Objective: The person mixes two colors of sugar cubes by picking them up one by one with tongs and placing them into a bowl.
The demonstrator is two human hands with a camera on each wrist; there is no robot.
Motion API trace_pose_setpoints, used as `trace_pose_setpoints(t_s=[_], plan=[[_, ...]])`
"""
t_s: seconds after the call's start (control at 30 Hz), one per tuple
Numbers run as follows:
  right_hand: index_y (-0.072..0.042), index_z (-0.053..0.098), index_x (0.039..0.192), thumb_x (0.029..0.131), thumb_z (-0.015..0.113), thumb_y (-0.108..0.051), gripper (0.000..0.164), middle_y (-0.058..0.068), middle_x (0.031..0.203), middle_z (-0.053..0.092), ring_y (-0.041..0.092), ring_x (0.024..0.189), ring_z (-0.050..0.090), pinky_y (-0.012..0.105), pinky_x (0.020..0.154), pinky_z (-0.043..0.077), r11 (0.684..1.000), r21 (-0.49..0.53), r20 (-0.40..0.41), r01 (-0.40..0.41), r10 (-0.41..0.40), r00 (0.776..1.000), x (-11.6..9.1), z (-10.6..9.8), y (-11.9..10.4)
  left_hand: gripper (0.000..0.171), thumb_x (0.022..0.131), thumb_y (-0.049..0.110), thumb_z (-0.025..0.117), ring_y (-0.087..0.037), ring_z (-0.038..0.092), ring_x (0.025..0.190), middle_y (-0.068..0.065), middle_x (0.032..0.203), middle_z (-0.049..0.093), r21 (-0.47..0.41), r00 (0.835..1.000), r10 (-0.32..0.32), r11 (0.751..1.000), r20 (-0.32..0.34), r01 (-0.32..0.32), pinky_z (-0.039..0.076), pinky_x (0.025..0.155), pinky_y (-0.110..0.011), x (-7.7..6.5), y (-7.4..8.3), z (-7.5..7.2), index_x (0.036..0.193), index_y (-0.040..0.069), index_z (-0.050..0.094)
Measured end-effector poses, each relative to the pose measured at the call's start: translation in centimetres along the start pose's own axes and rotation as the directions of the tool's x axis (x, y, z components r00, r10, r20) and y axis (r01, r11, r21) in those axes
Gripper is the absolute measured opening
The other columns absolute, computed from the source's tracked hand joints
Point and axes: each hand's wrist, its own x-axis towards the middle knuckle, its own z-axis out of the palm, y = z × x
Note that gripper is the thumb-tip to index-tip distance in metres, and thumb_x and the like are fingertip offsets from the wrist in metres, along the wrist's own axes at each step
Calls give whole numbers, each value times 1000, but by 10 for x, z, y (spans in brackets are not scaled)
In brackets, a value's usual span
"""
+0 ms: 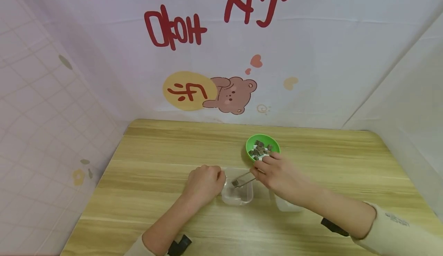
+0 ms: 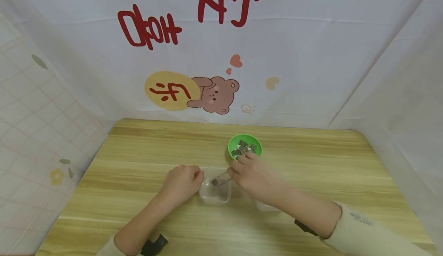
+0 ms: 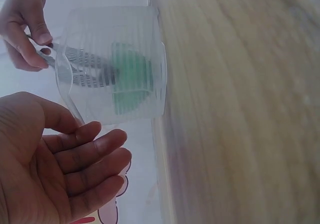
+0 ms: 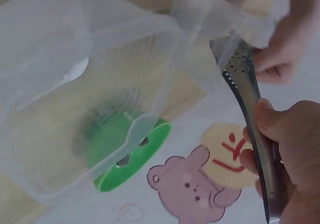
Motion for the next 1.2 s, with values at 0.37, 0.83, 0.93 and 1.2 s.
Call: trace_pose_setpoints(t_s=[0.37,0.83,0.93,1.2], plan=[[-7,77,104,85,80,-12,20,5,98,73,26,85,71,42,71,54,918,312,-213,-244,318,924,-32,4,13,47,101,17,57,-6,30,46,10,50,33,-13,1000,-22,1000,16,22,31,45,-28,0,1,-2,57,20,41],[1,76,113,80,82,5,34,12,100,73,22,74,67,38,58,52,785,410,-183,-464,569,802,-65,16,42,47,100,17,57,-6,30,46,10,50,32,-13,999,-32,999,15,32,30,46,-28,-1,2,-2,56,20,41],[1,76,112,81,81,5,32,11,99,74,22,72,67,38,56,51,769,415,-180,-487,594,784,-67,24,44,46,100,17,57,-6,30,46,11,49,33,-12,1000,-29,1000,12,29,30,46,-28,-1,2,-2,56,20,41],[3,77,110,82,82,2,28,13,97,74,25,70,69,40,54,51,755,413,-181,-509,616,767,-68,44,47,47,100,17,57,-6,30,46,11,49,32,-13,1000,-19,1000,8,19,30,45,-28,0,2,-1,56,20,41]])
